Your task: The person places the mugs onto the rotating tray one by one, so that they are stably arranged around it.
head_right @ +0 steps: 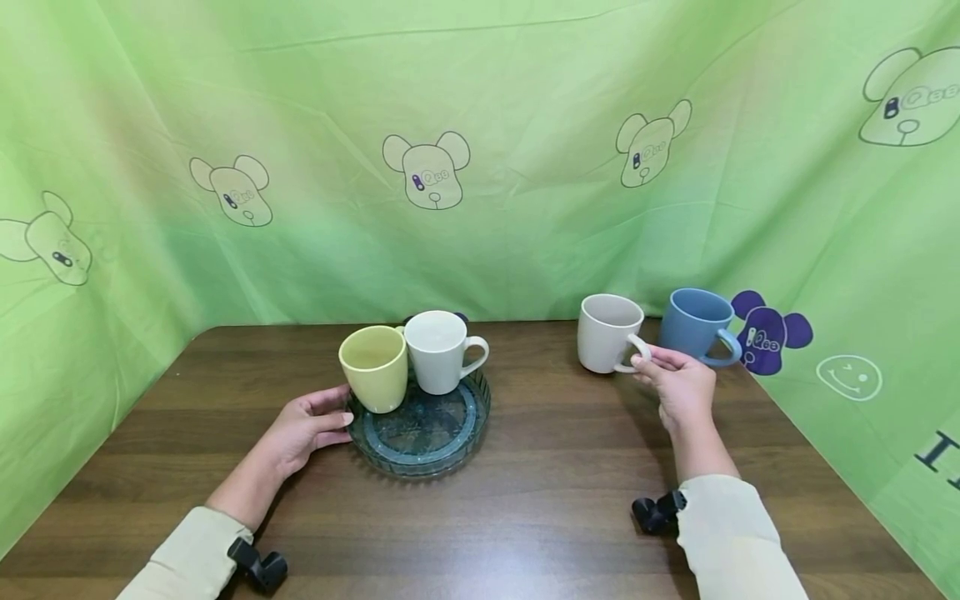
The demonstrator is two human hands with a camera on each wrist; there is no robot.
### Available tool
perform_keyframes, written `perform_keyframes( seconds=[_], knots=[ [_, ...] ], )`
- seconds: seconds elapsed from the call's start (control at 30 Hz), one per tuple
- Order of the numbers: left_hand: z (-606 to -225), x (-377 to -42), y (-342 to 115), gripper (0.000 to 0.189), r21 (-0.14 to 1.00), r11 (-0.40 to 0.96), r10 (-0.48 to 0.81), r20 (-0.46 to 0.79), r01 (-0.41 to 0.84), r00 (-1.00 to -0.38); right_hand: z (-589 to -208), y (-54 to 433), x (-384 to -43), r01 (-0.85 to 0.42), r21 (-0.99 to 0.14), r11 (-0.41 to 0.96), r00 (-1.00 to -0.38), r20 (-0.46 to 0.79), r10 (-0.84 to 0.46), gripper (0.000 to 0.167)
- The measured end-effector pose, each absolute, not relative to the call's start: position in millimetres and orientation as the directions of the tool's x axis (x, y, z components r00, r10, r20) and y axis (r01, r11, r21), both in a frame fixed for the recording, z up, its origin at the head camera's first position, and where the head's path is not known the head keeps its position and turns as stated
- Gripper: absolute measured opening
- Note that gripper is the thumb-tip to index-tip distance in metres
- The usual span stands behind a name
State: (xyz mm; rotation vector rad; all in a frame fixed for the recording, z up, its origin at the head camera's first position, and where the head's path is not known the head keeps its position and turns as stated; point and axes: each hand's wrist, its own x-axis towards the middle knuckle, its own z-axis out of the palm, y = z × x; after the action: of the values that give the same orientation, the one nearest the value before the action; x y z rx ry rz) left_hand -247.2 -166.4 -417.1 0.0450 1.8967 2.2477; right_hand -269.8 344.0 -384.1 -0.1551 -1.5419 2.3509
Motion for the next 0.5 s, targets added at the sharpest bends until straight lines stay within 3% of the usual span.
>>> perform_keyframes(
  seconds=[0.5],
  knots=[
    [-413.6,-239.6,-161.4,0.064,0.979,-0.151,0.157,-0.111,-0.135,-0.981,-376.8,324.9,-259.9,-0.232,-0.883,-0.409,-0.949,0.113,0.293,0.028]
  ],
)
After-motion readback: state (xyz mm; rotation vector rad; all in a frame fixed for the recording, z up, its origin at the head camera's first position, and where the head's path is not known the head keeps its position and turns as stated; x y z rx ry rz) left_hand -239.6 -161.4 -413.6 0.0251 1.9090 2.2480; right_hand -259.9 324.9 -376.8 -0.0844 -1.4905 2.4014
